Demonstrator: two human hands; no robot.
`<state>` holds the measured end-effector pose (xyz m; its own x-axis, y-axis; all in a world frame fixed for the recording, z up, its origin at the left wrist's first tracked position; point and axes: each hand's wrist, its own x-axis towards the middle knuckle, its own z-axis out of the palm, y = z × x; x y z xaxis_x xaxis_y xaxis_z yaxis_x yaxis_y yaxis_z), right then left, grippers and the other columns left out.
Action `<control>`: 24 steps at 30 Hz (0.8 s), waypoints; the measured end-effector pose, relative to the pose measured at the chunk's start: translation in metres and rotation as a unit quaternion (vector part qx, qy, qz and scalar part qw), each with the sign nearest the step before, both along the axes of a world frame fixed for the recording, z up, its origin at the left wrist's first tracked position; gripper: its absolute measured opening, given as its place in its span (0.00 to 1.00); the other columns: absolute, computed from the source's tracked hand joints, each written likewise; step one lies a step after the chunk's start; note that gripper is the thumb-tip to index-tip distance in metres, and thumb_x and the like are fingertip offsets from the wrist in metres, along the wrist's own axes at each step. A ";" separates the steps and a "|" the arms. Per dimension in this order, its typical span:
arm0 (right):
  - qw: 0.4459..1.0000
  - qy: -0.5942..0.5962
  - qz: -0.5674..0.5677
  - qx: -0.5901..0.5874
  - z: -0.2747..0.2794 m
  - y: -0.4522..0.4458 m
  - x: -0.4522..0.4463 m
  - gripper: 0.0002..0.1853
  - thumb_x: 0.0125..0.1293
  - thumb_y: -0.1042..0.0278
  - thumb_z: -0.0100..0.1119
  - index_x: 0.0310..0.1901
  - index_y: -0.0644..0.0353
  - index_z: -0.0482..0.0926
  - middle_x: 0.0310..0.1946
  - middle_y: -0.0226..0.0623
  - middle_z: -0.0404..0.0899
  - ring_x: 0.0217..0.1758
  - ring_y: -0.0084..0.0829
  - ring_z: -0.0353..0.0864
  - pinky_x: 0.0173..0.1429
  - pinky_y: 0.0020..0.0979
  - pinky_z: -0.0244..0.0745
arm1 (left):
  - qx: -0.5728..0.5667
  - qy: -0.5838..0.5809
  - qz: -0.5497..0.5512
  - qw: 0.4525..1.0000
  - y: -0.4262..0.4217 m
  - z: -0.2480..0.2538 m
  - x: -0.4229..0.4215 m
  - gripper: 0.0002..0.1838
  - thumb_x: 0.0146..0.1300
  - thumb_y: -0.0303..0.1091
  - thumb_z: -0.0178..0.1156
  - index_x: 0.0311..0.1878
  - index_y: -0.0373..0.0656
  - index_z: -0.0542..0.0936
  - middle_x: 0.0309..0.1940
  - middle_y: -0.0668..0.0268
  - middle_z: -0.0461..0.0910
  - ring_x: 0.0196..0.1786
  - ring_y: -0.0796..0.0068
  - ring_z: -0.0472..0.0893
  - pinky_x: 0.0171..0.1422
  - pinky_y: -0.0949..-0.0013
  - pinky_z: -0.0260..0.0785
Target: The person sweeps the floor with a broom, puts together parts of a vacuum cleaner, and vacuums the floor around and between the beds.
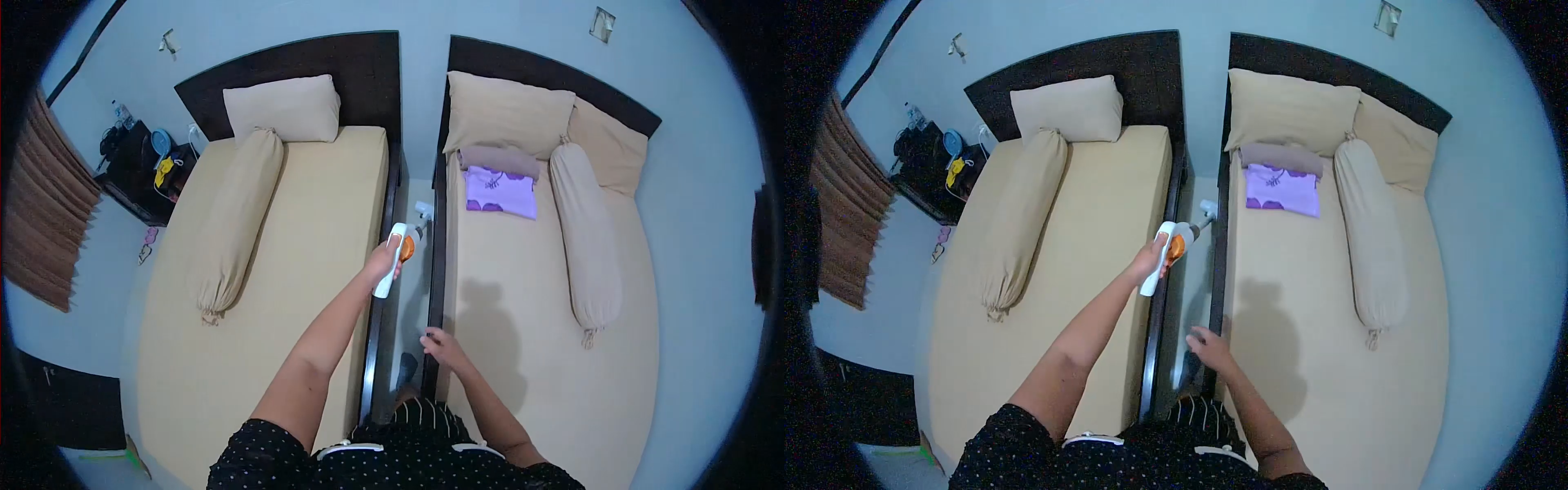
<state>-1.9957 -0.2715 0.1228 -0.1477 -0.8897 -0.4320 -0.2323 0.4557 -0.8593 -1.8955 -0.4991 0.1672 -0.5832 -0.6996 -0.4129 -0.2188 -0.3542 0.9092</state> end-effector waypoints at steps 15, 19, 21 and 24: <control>0.996 0.011 0.086 0.003 -0.029 0.130 0.124 0.25 0.57 0.55 0.51 0.51 0.65 0.65 0.37 0.44 0.73 0.38 0.31 0.73 0.42 0.29 0.69 | 0.043 -0.051 -0.022 0.998 0.237 0.068 0.218 0.28 0.59 0.62 0.34 0.33 0.41 0.64 0.15 0.70 0.64 0.13 0.81 0.66 0.17 0.77 0.62; 0.994 0.032 0.107 0.022 -0.006 0.131 0.131 0.27 0.56 0.51 0.51 0.51 0.64 0.66 0.43 0.50 0.72 0.47 0.40 0.73 0.49 0.32 0.68 | 0.062 -0.051 -0.024 0.997 0.263 0.084 0.233 0.24 0.62 0.55 0.32 0.38 0.41 0.64 0.17 0.69 0.65 0.14 0.81 0.65 0.17 0.77 0.62; 0.994 0.044 0.102 -0.001 -0.020 0.131 0.130 0.26 0.57 0.53 0.51 0.51 0.64 0.65 0.37 0.45 0.74 0.39 0.33 0.74 0.43 0.30 0.69 | 0.054 -0.054 -0.004 0.997 0.270 0.092 0.229 0.23 0.63 0.53 0.33 0.42 0.41 0.63 0.17 0.68 0.65 0.14 0.81 0.65 0.17 0.77 0.62; 0.994 0.059 0.094 -0.014 -0.030 0.131 0.121 0.24 0.58 0.56 0.51 0.51 0.65 0.65 0.31 0.40 0.75 0.31 0.26 0.76 0.37 0.27 0.71 | 0.048 -0.046 0.007 0.998 0.266 0.089 0.215 0.22 0.64 0.52 0.33 0.44 0.41 0.63 0.17 0.68 0.65 0.15 0.81 0.65 0.18 0.77 0.62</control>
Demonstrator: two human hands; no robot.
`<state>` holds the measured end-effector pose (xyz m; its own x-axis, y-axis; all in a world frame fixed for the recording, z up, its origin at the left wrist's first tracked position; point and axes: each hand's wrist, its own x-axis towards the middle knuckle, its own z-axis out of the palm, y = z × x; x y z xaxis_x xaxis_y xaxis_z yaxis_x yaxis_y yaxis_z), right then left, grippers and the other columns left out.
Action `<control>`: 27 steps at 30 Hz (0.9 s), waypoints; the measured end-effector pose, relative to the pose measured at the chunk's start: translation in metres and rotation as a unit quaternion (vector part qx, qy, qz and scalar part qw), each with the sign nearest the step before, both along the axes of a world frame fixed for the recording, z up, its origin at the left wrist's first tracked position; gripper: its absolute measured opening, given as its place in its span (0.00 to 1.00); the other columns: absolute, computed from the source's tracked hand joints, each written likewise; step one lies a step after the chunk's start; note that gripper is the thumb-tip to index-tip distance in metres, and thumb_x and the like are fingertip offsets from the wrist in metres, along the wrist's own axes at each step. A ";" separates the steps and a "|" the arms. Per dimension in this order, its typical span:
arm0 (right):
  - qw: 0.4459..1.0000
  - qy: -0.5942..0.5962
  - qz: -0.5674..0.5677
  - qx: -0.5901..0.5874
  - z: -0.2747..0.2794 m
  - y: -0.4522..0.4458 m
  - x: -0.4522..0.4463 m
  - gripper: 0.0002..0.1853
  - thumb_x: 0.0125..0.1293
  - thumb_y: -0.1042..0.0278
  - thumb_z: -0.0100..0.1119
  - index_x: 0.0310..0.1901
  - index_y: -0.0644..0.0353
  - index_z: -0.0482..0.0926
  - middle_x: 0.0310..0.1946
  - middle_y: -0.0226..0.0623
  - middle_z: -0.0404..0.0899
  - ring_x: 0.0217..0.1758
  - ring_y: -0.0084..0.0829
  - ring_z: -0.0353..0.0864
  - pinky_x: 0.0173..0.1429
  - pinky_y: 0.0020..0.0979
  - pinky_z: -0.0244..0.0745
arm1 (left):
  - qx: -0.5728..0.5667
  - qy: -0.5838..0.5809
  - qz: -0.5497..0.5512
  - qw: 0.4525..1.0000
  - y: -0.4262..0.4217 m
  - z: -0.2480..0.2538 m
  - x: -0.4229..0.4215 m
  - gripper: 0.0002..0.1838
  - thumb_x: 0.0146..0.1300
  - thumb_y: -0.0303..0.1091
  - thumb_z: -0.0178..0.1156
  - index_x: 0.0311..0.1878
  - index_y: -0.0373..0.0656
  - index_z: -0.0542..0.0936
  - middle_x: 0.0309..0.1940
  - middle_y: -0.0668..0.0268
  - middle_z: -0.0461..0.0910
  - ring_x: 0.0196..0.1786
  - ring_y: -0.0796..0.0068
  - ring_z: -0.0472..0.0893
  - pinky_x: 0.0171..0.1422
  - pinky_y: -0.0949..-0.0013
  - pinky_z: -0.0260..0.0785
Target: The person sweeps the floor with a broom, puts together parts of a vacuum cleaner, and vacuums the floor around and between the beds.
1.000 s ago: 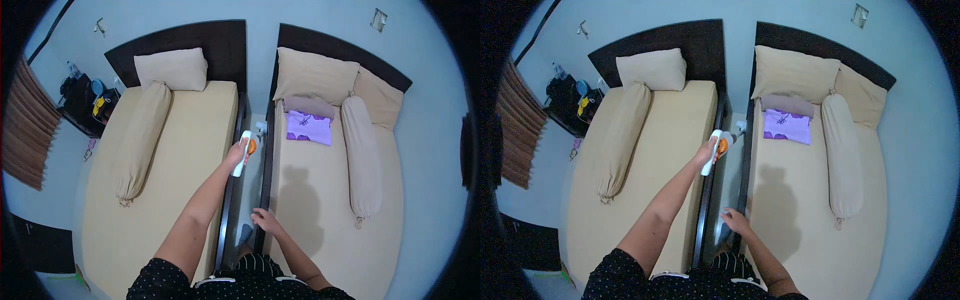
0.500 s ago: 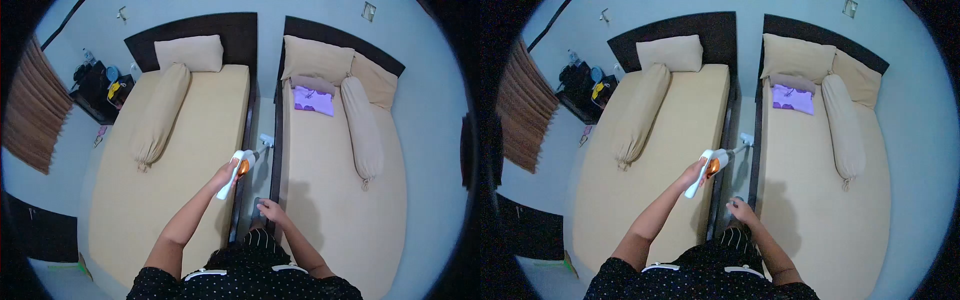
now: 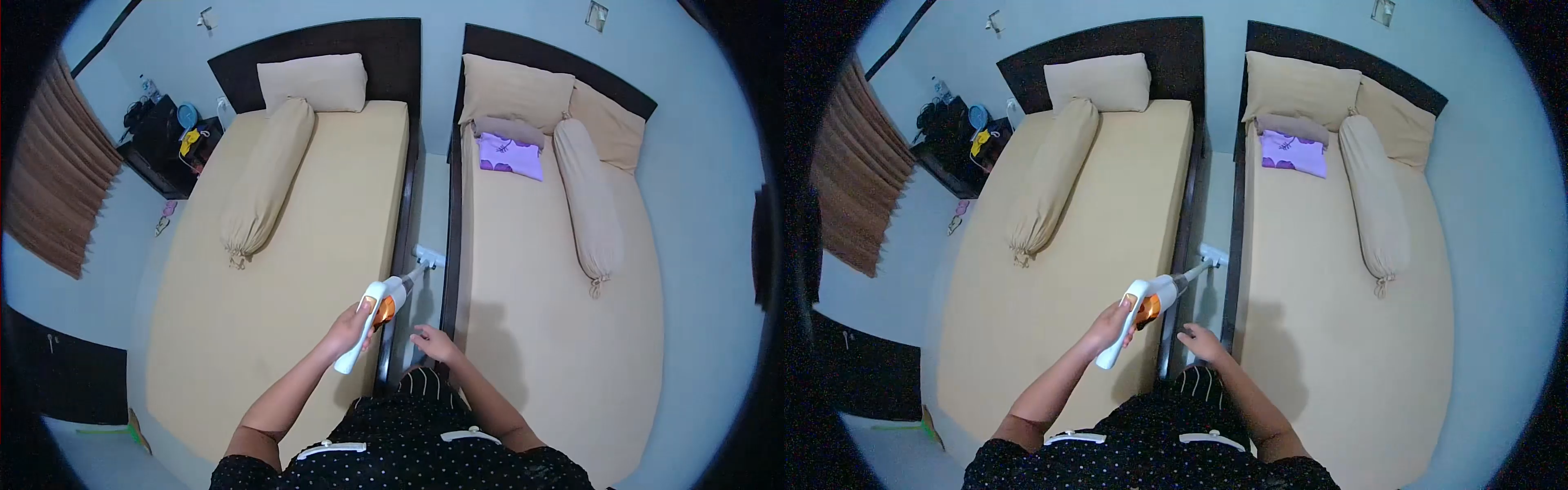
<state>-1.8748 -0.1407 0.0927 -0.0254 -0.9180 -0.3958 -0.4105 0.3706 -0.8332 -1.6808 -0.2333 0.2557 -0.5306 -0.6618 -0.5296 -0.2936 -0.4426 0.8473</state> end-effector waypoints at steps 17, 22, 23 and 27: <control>0.994 -0.008 -0.071 0.079 -0.031 -0.057 -0.109 0.27 0.55 0.49 0.51 0.47 0.64 0.69 0.39 0.48 0.74 0.43 0.39 0.74 0.46 0.34 0.68 | -0.012 0.057 0.085 0.995 -0.132 -0.057 -0.188 0.24 0.61 0.57 0.37 0.37 0.43 0.64 0.16 0.69 0.66 0.14 0.81 0.65 0.17 0.77 0.62; 0.994 -0.022 -0.087 0.058 -0.025 -0.075 -0.118 0.27 0.54 0.49 0.51 0.49 0.64 0.68 0.39 0.48 0.74 0.43 0.39 0.74 0.47 0.33 0.68 | -0.027 0.101 0.045 0.993 -0.174 -0.074 -0.200 0.22 0.61 0.55 0.36 0.37 0.43 0.64 0.16 0.70 0.65 0.13 0.81 0.65 0.16 0.77 0.61; 0.994 -0.022 -0.086 0.060 -0.028 -0.073 -0.116 0.27 0.54 0.49 0.51 0.49 0.64 0.68 0.39 0.48 0.74 0.43 0.39 0.74 0.47 0.33 0.68 | -0.020 0.107 0.041 0.993 -0.178 -0.078 -0.196 0.22 0.61 0.55 0.37 0.38 0.43 0.64 0.15 0.70 0.65 0.12 0.81 0.65 0.15 0.77 0.61; 0.997 0.014 -0.071 0.025 -0.033 -0.055 -0.099 0.24 0.56 0.56 0.52 0.49 0.66 0.68 0.26 0.39 0.75 0.27 0.26 0.75 0.35 0.27 0.70 | -0.014 0.054 -0.027 0.998 -0.174 -0.078 -0.162 0.22 0.62 0.55 0.33 0.37 0.44 0.63 0.15 0.70 0.64 0.13 0.81 0.64 0.16 0.77 0.61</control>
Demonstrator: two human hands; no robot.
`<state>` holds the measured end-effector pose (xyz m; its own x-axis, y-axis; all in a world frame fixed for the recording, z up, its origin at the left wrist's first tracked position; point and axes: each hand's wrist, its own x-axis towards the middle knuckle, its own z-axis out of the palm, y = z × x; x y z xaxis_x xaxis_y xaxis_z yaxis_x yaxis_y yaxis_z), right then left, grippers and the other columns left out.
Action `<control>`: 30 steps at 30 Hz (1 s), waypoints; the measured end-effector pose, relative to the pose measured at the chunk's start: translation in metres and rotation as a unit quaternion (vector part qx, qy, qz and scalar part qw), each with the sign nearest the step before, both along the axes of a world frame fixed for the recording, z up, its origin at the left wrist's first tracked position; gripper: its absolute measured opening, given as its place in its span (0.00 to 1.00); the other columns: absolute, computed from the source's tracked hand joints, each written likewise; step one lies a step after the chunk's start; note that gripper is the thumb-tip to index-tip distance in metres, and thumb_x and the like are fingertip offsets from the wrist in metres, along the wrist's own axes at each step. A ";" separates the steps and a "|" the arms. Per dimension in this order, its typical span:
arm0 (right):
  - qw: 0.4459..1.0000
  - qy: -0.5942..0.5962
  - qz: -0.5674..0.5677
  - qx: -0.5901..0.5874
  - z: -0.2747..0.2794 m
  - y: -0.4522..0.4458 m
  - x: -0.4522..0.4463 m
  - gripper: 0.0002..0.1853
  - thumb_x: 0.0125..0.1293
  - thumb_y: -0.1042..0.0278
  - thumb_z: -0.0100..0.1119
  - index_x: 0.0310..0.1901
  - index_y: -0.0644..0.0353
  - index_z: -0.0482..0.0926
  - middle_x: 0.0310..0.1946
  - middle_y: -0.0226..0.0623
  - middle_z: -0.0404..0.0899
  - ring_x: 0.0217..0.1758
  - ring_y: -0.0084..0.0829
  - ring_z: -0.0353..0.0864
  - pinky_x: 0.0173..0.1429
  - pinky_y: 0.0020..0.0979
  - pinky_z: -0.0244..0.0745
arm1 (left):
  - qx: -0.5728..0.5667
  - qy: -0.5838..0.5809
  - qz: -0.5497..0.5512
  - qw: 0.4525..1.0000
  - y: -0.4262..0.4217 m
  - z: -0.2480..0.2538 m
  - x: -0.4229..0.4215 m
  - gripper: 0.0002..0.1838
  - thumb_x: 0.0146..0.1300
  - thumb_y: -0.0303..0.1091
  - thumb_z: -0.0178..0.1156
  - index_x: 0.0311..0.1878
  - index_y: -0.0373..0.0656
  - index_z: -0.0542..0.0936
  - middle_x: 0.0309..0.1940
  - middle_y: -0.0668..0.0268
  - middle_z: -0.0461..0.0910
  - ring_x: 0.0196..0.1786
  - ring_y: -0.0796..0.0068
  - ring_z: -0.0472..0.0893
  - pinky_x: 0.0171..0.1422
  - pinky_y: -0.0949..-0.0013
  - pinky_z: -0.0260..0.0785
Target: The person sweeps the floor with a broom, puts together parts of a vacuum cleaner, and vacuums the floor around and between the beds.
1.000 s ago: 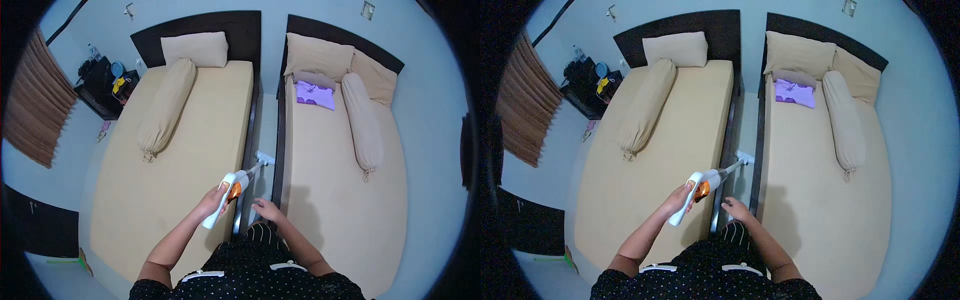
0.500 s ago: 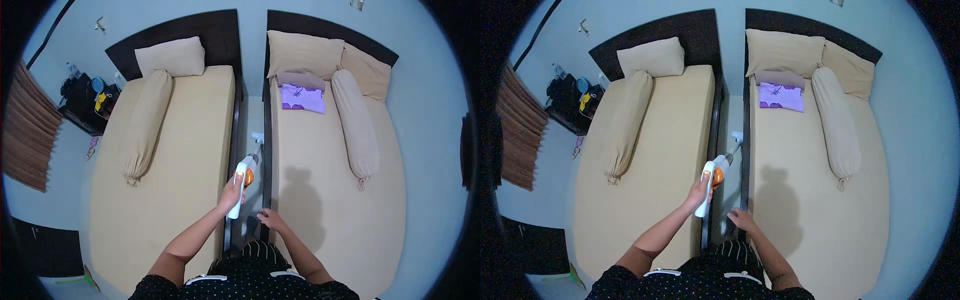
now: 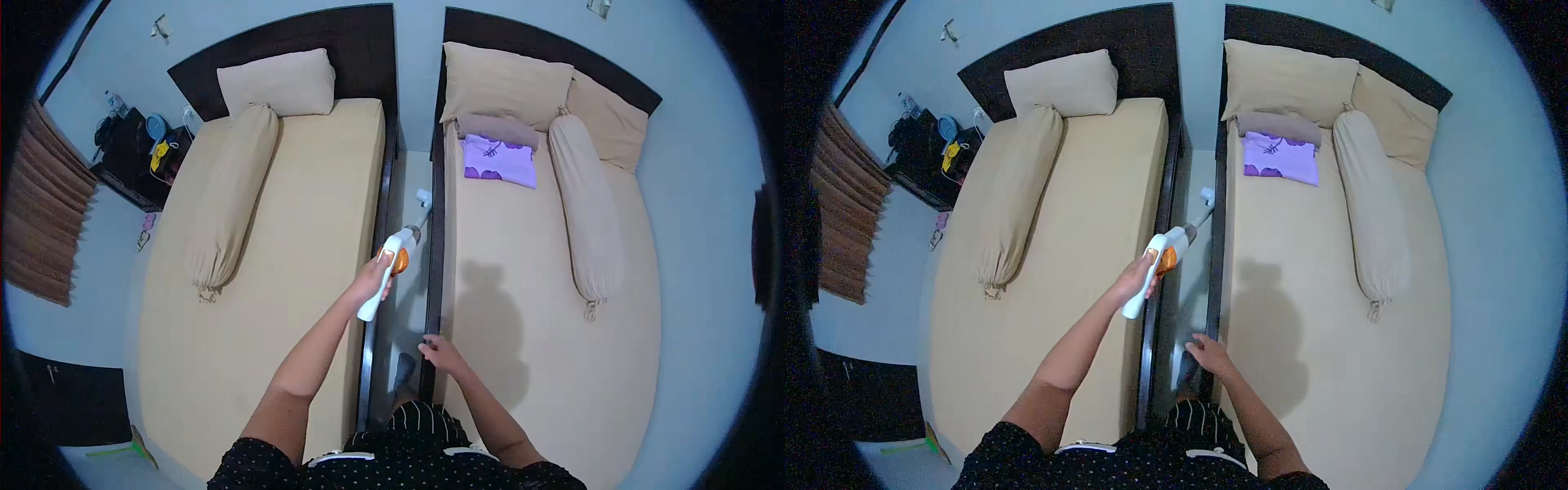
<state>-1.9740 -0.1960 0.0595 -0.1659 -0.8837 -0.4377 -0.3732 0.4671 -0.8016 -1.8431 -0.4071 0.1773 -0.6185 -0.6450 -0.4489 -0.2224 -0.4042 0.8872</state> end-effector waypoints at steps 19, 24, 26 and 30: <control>0.998 -0.027 0.041 -0.041 0.039 0.143 0.150 0.23 0.58 0.58 0.51 0.50 0.66 0.66 0.31 0.39 0.75 0.29 0.25 0.75 0.36 0.26 0.70 | 0.014 -0.038 -0.054 0.998 0.248 0.047 0.220 0.24 0.62 0.56 0.32 0.33 0.42 0.64 0.17 0.69 0.66 0.14 0.81 0.65 0.18 0.76 0.62; 0.993 -0.092 0.071 0.030 0.093 0.160 0.174 0.25 0.60 0.52 0.46 0.52 0.65 0.64 0.33 0.39 0.74 0.31 0.25 0.74 0.36 0.26 0.70 | 0.030 -0.059 -0.013 0.998 0.298 0.065 0.236 0.24 0.63 0.55 0.31 0.36 0.41 0.64 0.17 0.68 0.66 0.14 0.81 0.66 0.18 0.77 0.62; 0.981 -0.184 0.045 0.042 0.127 0.162 0.184 0.26 0.62 0.49 0.42 0.53 0.63 0.63 0.37 0.39 0.72 0.32 0.26 0.74 0.35 0.26 0.70 | 0.021 -0.040 -0.004 0.999 0.310 0.063 0.228 0.23 0.63 0.54 0.31 0.37 0.42 0.63 0.17 0.68 0.66 0.14 0.80 0.66 0.17 0.78 0.61; 0.982 -0.183 0.020 0.044 0.155 0.150 0.177 0.34 0.62 0.42 0.34 0.62 0.57 0.45 0.42 0.40 0.69 0.34 0.28 0.73 0.35 0.27 0.71 | 0.017 0.001 0.060 0.998 0.321 0.049 0.189 0.20 0.64 0.51 0.33 0.37 0.43 0.63 0.17 0.69 0.65 0.13 0.80 0.65 0.16 0.77 0.61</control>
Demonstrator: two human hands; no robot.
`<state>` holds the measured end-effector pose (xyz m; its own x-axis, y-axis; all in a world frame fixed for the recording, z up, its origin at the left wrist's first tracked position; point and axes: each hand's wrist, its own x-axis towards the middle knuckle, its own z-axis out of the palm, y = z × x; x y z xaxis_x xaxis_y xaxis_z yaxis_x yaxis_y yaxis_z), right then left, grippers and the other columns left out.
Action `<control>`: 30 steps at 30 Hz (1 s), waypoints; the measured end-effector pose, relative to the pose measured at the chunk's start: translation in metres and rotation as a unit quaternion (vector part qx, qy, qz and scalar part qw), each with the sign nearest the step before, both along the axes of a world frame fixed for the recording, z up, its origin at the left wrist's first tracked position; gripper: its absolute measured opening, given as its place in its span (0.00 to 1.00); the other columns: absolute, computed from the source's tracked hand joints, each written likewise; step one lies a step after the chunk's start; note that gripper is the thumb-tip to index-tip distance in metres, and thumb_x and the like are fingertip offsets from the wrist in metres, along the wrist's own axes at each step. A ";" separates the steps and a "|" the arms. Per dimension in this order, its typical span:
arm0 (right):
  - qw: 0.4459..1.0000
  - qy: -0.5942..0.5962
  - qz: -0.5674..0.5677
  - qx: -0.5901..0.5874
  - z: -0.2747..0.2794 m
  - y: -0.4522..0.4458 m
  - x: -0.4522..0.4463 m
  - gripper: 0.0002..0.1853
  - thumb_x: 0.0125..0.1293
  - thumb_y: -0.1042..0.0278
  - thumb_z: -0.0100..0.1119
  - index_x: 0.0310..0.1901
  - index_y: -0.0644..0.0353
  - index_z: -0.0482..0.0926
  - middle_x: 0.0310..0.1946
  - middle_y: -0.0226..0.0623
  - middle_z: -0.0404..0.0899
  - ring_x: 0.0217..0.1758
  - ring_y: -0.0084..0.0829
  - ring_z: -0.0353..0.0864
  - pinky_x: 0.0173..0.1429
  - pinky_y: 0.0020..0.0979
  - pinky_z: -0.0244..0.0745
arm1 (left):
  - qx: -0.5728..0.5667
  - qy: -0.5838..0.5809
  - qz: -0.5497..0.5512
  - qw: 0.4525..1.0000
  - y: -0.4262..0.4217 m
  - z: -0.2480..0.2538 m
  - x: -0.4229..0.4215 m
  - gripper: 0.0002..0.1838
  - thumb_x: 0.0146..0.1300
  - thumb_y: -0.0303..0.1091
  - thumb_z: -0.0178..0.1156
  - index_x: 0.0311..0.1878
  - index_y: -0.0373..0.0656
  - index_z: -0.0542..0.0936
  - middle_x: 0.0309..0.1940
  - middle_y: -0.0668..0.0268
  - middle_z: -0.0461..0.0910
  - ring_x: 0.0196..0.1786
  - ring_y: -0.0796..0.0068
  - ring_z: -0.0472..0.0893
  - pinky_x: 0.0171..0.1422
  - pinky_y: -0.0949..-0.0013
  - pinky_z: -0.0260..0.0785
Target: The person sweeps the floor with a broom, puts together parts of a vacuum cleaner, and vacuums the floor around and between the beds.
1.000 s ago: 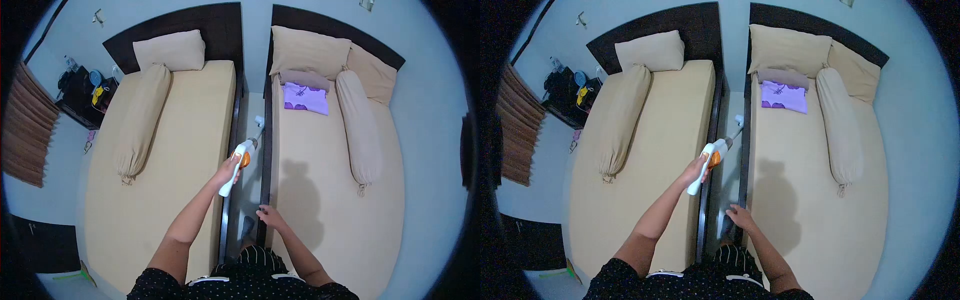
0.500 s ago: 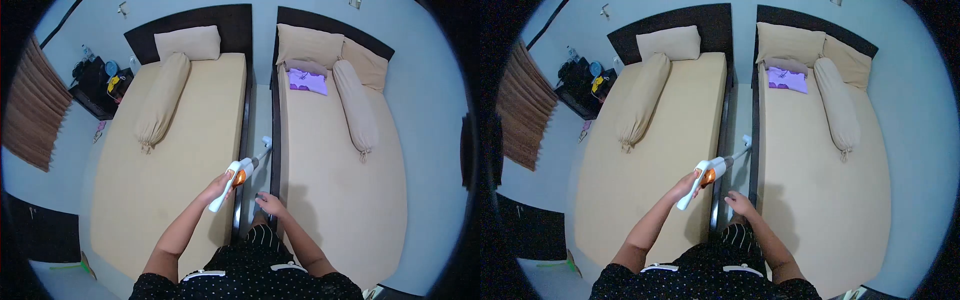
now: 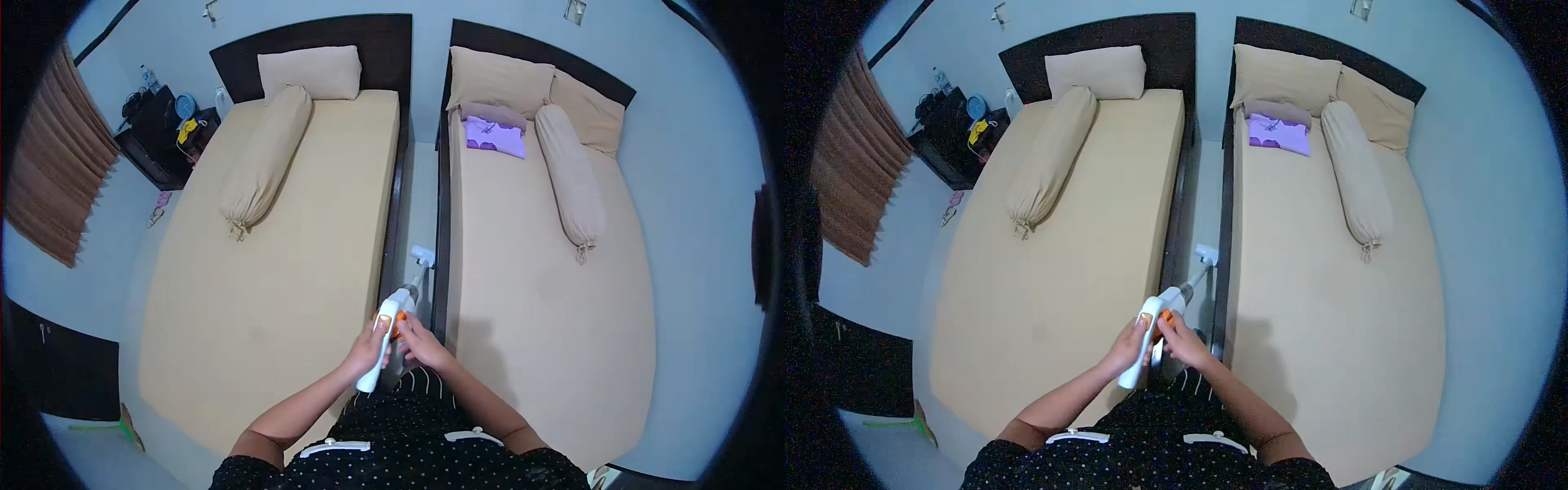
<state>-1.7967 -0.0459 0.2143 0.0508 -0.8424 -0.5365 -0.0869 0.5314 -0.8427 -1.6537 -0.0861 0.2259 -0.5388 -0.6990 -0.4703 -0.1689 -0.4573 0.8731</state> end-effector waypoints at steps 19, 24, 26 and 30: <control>0.961 0.092 -0.225 -0.131 -0.102 -0.167 -0.160 0.24 0.55 0.65 0.55 0.52 0.62 0.61 0.34 0.35 0.72 0.35 0.24 0.72 0.38 0.27 0.70 | -0.314 -0.226 -0.207 0.899 -0.125 0.000 -0.156 0.35 0.62 0.50 0.38 0.59 0.27 0.50 0.55 0.43 0.57 0.61 0.53 0.57 0.63 0.66 0.48; 0.894 0.293 -0.221 -0.256 -0.170 -0.198 -0.209 0.27 0.57 0.63 0.51 0.55 0.61 0.55 0.27 0.38 0.72 0.22 0.24 0.73 0.16 0.23 0.67 | -0.339 0.138 -0.265 0.892 -0.115 0.153 -0.108 0.29 0.58 0.49 0.47 0.56 0.37 0.63 0.31 0.61 0.69 0.38 0.71 0.70 0.42 0.72 0.62; 0.916 0.246 -0.199 -0.247 -0.152 -0.191 -0.203 0.27 0.57 0.62 0.51 0.56 0.59 0.53 0.25 0.38 0.72 0.17 0.24 0.71 0.16 0.24 0.66 | -0.226 0.327 -0.325 0.858 -0.095 0.198 -0.076 0.27 0.58 0.49 0.47 0.53 0.38 0.66 0.25 0.64 0.68 0.29 0.71 0.70 0.35 0.70 0.62; 0.962 0.182 -0.166 -0.116 -0.038 -0.162 -0.177 0.31 0.56 0.58 0.50 0.57 0.63 0.51 0.32 0.47 0.72 0.15 0.29 0.71 0.16 0.27 0.67 | -0.308 0.515 -0.448 0.663 -0.077 0.263 -0.060 0.34 0.60 0.59 0.36 0.41 0.33 0.76 0.23 0.63 0.73 0.23 0.73 0.72 0.25 0.73 0.60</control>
